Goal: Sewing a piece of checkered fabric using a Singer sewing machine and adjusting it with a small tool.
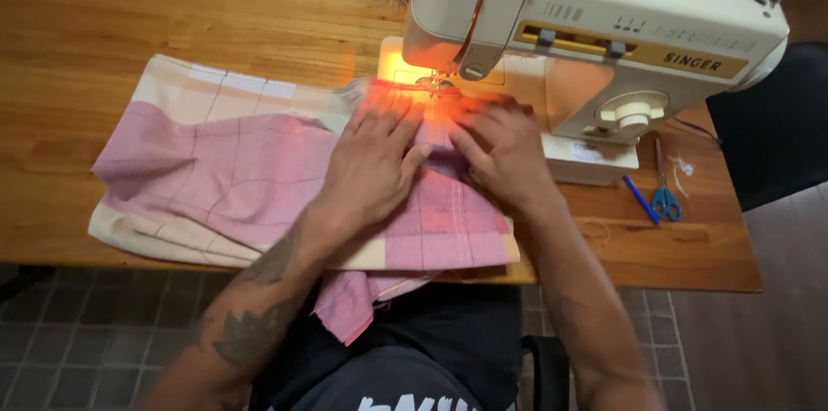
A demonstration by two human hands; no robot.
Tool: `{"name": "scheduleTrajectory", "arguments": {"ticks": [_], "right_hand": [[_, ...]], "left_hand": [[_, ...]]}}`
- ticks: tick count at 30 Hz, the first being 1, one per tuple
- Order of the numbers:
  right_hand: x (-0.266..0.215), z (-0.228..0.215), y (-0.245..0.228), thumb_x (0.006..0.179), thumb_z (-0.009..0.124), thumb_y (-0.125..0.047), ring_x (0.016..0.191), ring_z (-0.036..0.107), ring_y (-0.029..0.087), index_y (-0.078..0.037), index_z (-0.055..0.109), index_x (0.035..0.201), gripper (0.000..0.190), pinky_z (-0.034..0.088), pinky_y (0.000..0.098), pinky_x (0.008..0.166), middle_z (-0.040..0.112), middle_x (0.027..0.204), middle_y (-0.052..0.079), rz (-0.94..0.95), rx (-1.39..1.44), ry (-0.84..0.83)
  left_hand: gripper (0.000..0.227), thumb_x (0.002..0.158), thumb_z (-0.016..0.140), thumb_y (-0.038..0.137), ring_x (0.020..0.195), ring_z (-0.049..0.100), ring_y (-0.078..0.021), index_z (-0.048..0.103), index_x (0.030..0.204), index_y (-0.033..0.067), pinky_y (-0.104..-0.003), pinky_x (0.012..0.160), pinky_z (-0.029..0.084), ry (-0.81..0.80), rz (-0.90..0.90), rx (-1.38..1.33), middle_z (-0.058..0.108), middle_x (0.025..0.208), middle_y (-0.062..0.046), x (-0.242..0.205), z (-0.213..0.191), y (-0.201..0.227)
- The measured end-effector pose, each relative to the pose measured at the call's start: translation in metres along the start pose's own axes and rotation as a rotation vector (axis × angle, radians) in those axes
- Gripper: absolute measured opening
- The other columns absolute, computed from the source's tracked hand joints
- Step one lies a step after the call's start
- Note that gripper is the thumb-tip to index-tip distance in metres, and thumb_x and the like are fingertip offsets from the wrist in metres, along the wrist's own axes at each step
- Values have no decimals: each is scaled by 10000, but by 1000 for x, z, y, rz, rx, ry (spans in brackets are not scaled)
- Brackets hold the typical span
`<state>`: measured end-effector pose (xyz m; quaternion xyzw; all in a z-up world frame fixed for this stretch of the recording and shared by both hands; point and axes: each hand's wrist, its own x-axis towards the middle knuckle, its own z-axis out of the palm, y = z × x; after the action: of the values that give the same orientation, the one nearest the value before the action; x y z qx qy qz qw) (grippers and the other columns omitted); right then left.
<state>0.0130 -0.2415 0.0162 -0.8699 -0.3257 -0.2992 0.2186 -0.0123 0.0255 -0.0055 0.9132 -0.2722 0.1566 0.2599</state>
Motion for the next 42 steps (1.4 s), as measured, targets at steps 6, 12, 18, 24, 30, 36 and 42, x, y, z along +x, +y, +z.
{"name": "scheduleTrajectory", "arguments": {"ticks": [6, 12, 18, 24, 30, 36, 42], "right_hand": [[-12, 5, 0, 1167, 798, -427, 1234, 795, 340, -173, 879, 1154, 268, 574, 475, 1030, 870, 1237, 62, -72, -137, 77], [-13, 14, 4, 1246, 599, -517, 1289, 755, 367, -136, 742, 1086, 437, 498, 548, 1113, 820, 1191, 142, 11, -254, -47], [-4, 6, -9, 1214, 657, -564, 1295, 773, 374, -125, 770, 1112, 465, 521, 567, 1092, 778, 1043, 136, -11, -251, -29], [-16, 15, 8, 1210, 695, -510, 1398, 758, 285, -193, 870, 1215, 362, 523, 508, 1142, 846, 1125, 59, -58, -227, 40], [-10, 12, 1, 1202, 720, -502, 1405, 754, 276, -213, 886, 1278, 342, 513, 484, 1136, 869, 1251, 25, -78, -252, 61], [-14, 16, 7, 1197, 733, -488, 1393, 767, 295, -194, 892, 1261, 340, 518, 501, 1131, 864, 1180, 55, -85, -247, 56], [-8, 11, -3, 1210, 714, -477, 1425, 744, 262, -233, 879, 1344, 324, 506, 464, 1146, 865, 1365, -1, -69, -227, 60]], "left_hand": [[689, 1186, 535, 701, 1525, 644, -369, 716, 1598, 180, -666, 1389, 298, 213, 24, 145, 743, 1512, -136, 2, 27, -17], [700, 1154, 607, 717, 1610, 577, -371, 731, 1498, 121, -627, 1400, 303, 246, 51, 124, 749, 1564, -171, 12, 18, -11], [744, 1146, 538, 794, 1397, 732, -395, 746, 1431, 139, -615, 1369, 339, 167, 20, 232, 809, 1373, -195, 19, 23, -19], [641, 1175, 668, 631, 1566, 625, -368, 742, 1476, 69, -538, 1398, 330, 306, 110, 168, 753, 1545, -192, 14, 33, -29], [556, 1170, 719, 528, 1417, 706, -381, 775, 1458, 55, -534, 1364, 419, 331, 194, 117, 758, 1431, -167, 17, 25, -35], [574, 1158, 739, 527, 1309, 755, -384, 784, 1459, 40, -536, 1340, 447, 342, 182, 98, 793, 1327, -186, 18, 24, -32], [545, 1157, 758, 504, 1297, 776, -404, 809, 1425, 32, -540, 1337, 458, 356, 175, 89, 811, 1252, -205, 16, 21, -28]]}}
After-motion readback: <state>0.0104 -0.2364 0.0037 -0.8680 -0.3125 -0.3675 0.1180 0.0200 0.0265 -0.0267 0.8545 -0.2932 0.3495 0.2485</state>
